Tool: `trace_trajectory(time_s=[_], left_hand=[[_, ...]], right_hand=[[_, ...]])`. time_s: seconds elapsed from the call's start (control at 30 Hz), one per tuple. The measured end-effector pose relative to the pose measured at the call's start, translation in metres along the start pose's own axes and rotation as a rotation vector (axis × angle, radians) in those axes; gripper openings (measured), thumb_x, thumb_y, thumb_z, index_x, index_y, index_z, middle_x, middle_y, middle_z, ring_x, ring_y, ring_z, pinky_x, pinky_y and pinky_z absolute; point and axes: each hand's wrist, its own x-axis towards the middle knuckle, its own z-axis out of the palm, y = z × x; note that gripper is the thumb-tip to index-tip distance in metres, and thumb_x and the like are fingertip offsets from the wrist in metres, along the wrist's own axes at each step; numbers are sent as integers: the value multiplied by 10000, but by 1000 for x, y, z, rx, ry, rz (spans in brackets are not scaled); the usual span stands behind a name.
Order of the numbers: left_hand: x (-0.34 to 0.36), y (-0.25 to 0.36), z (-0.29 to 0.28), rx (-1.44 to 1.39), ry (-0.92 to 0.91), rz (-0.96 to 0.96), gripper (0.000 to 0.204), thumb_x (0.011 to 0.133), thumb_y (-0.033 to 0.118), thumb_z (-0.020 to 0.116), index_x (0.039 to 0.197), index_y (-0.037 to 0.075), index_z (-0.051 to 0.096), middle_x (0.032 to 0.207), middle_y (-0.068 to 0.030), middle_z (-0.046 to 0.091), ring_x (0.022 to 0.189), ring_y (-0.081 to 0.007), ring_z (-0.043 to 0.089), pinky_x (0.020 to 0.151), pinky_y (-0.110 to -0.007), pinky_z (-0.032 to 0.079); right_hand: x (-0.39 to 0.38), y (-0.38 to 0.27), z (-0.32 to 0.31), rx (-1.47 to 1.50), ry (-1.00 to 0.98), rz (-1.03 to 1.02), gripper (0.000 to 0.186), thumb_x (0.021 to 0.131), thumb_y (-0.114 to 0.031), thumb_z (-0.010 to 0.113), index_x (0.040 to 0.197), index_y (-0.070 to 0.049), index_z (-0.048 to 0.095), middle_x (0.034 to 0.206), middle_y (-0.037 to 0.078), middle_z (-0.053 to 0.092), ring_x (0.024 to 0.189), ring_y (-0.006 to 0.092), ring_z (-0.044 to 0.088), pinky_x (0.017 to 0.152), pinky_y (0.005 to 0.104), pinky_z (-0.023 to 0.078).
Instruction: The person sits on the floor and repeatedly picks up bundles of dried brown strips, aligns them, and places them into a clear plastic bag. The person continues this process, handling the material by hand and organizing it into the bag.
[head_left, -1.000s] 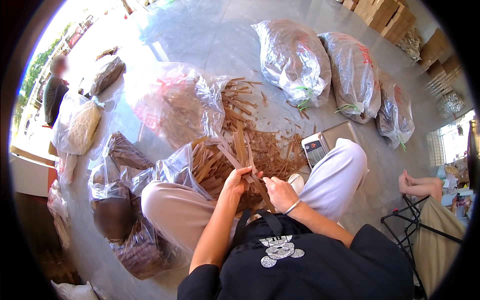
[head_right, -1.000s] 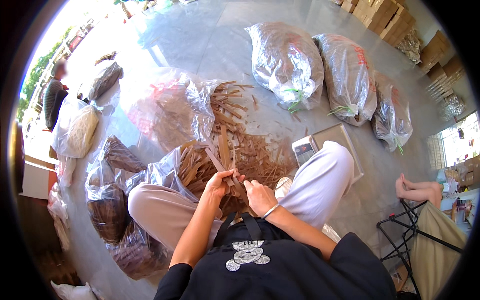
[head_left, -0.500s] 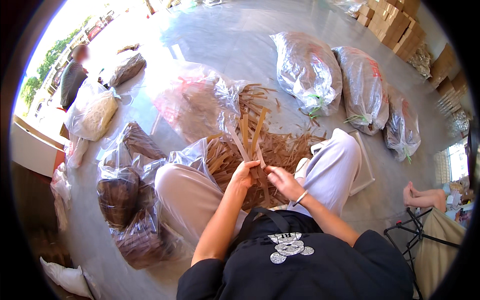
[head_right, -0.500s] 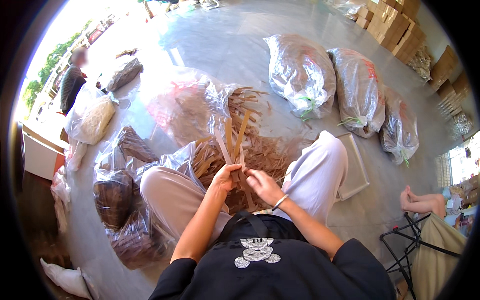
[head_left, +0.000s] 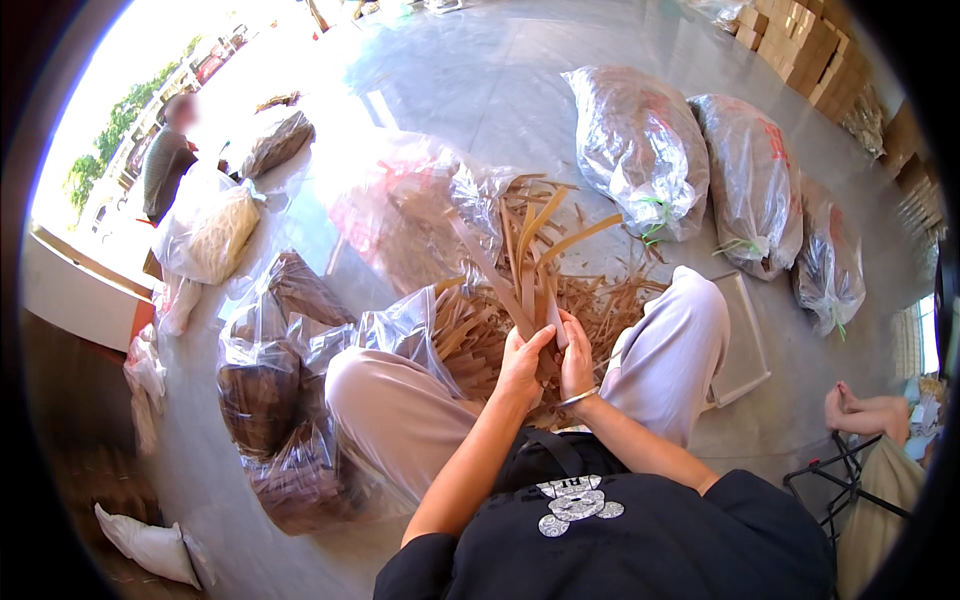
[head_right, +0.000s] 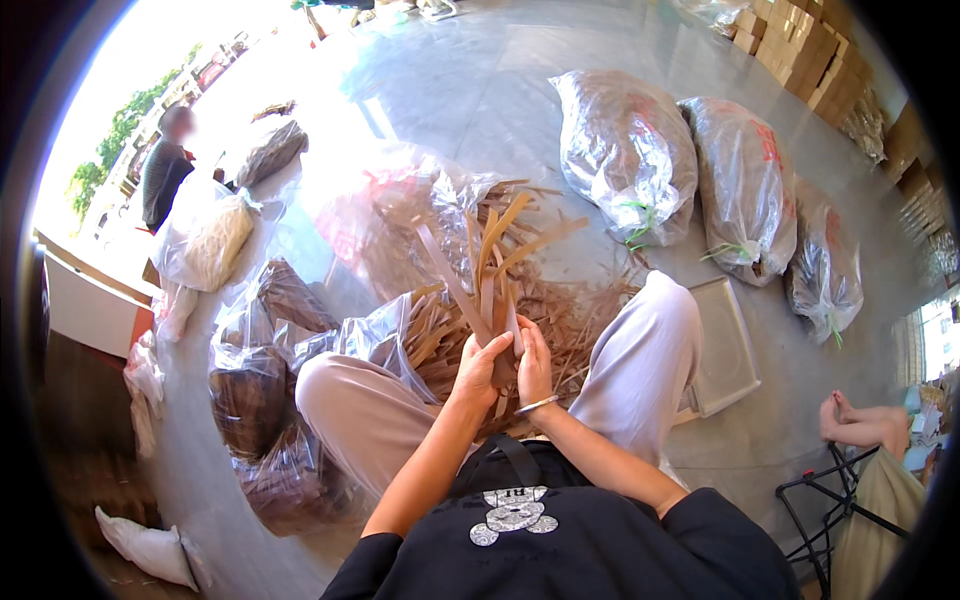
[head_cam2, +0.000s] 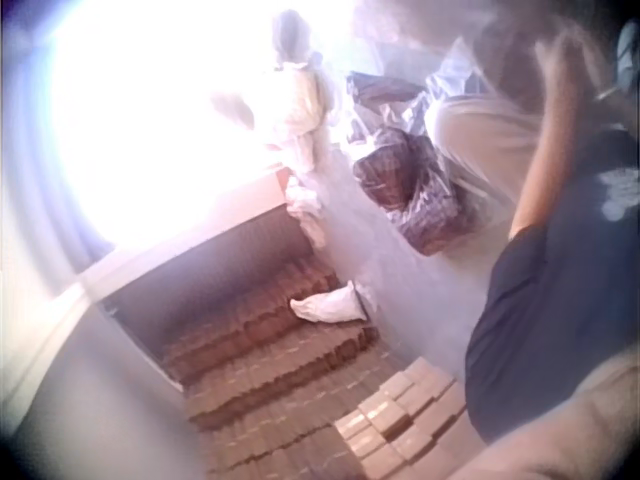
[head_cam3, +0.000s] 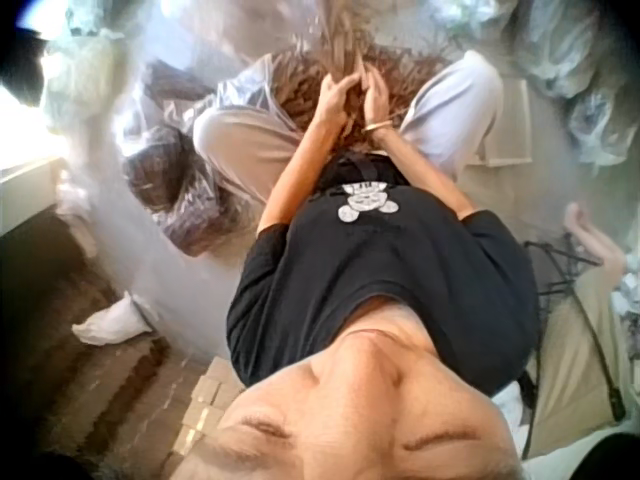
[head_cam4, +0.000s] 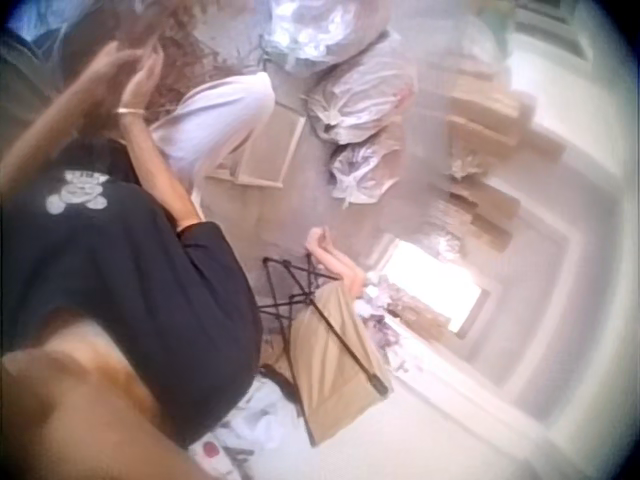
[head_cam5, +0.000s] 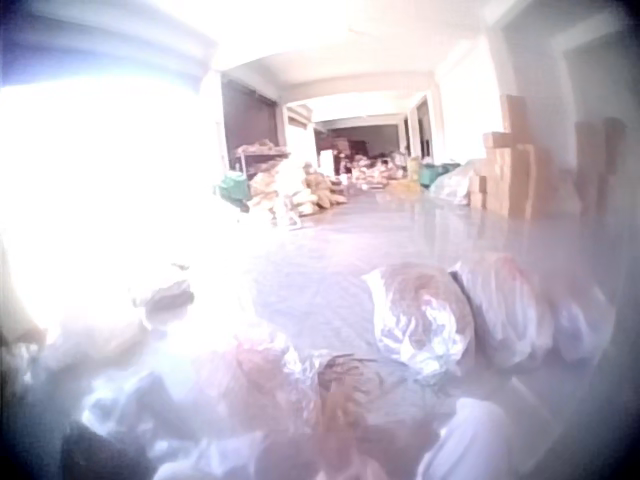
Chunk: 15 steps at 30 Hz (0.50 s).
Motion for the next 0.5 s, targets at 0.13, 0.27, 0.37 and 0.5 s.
trace_trajectory(time_s=[0.13, 0.27, 0.37, 0.5], left_hand=[[0, 29, 16, 59, -60, 61, 242, 834, 47, 585, 1066, 31, 520, 886, -48, 601, 736, -140, 607, 618, -259, 505], [9, 34, 5, 149, -137, 124, 253, 835, 36, 586, 1076, 26, 510, 859, -40, 594, 684, -122, 585, 578, -242, 487], [1, 37, 1, 272, -271, -47, 280, 826, 19, 594, 1089, 19, 500, 869, -38, 587, 682, -113, 568, 600, -242, 480], [-8, 26, 2, 174, -287, -310, 290, 810, 38, 643, 1081, 35, 539, 921, -54, 592, 838, -168, 606, 675, -305, 508]], right_hand=[[1, -4, -11, 261, 4, 147, 540, 922, -444, 428, 1301, -63, 389, 1223, 94, 498, 1162, 197, 455, 958, 358, 347], [8, -25, -22, 196, -133, 144, 600, 900, -448, 470, 1313, -22, 381, 1257, 109, 476, 1143, 183, 469, 911, 327, 392], [26, -49, -24, 83, -471, 114, 541, 886, -382, 532, 1270, -14, 434, 1151, 98, 559, 1001, 165, 560, 835, 294, 450], [34, -48, -16, 95, -444, 254, 395, 780, -168, 692, 1115, -21, 541, 1030, 84, 612, 911, 134, 588, 780, 283, 480]])
